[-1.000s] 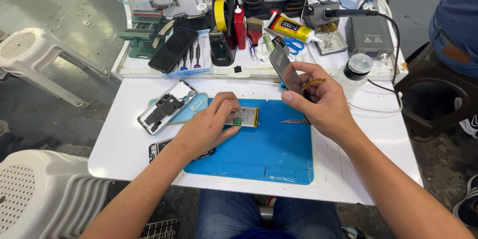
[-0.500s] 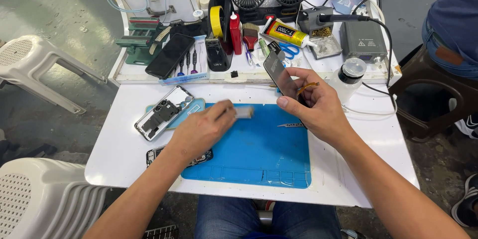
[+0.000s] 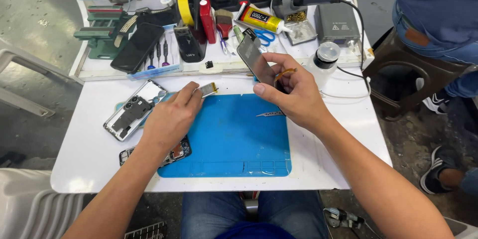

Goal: Disassembling a smartphone by removing the battery, screen assembly, and internal circuit boards using repair tools.

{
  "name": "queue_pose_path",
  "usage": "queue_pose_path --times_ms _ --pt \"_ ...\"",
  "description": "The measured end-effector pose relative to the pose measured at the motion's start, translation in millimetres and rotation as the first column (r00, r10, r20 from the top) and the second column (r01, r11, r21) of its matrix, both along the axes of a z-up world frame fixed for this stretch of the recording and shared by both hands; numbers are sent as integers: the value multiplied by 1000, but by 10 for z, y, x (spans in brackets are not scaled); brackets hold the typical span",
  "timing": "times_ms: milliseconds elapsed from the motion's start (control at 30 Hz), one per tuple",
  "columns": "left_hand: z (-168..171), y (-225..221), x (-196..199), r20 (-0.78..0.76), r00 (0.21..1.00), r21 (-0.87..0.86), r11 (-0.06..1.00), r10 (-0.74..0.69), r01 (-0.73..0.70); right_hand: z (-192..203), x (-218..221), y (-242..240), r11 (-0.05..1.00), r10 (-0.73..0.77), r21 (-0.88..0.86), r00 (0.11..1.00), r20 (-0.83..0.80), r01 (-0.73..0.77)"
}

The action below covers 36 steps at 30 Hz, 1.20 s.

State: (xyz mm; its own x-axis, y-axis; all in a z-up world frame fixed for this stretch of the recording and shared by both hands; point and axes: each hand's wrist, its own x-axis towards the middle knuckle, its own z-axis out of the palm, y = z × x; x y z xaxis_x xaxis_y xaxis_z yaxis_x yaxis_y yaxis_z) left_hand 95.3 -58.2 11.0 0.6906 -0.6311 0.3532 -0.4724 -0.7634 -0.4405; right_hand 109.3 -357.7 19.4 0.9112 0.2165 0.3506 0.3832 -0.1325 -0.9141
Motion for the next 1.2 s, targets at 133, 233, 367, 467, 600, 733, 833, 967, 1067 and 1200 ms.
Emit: queue_pose_path --times_ms 133,233,367,467,600,733,833,967,1067,1200 --pt "7 27 32 -43 999 9 1000 -16 16 -59 29 16 1000 5 7 1000 24 -5" --pt "-49 69 86 -27 999 -15 999 -39 39 -35 5 11 1000 11 -3 999 32 -10" --pt "7 388 118 167 984 -31 997 -63 69 -80 26 6 998 30 46 1000 -2 -30" --pt "338 711 0 259 964 -188 982 66 -17 -79 30 -8 999 15 40 1000 -25 -14" --pt "378 1254 -140 108 933 -334 896 343 -291 -94 21 -31 1000 15 -12 999 -29 -15" --pt "305 1495 -282 -51 897 -412 809 439 -420 16 -64 39 998 -10 -66 998 -63 6" --pt "384 1484 -376 -112 885 -492 748 452 -445 -27 -55 44 996 -21 -86 998 -60 16" --pt "309 1761 -326 -304 851 -603 605 429 -520 239 -186 188 982 -127 -161 972 -197 95" --pt "336 1770 -260 -592 714 -700 201 374 -685 226 -178 186 981 -139 -160 968 -207 107" --pt "327 1572 -229 -749 661 -640 -206 -49 -740 214 -167 186 979 -148 -173 962 -229 109"
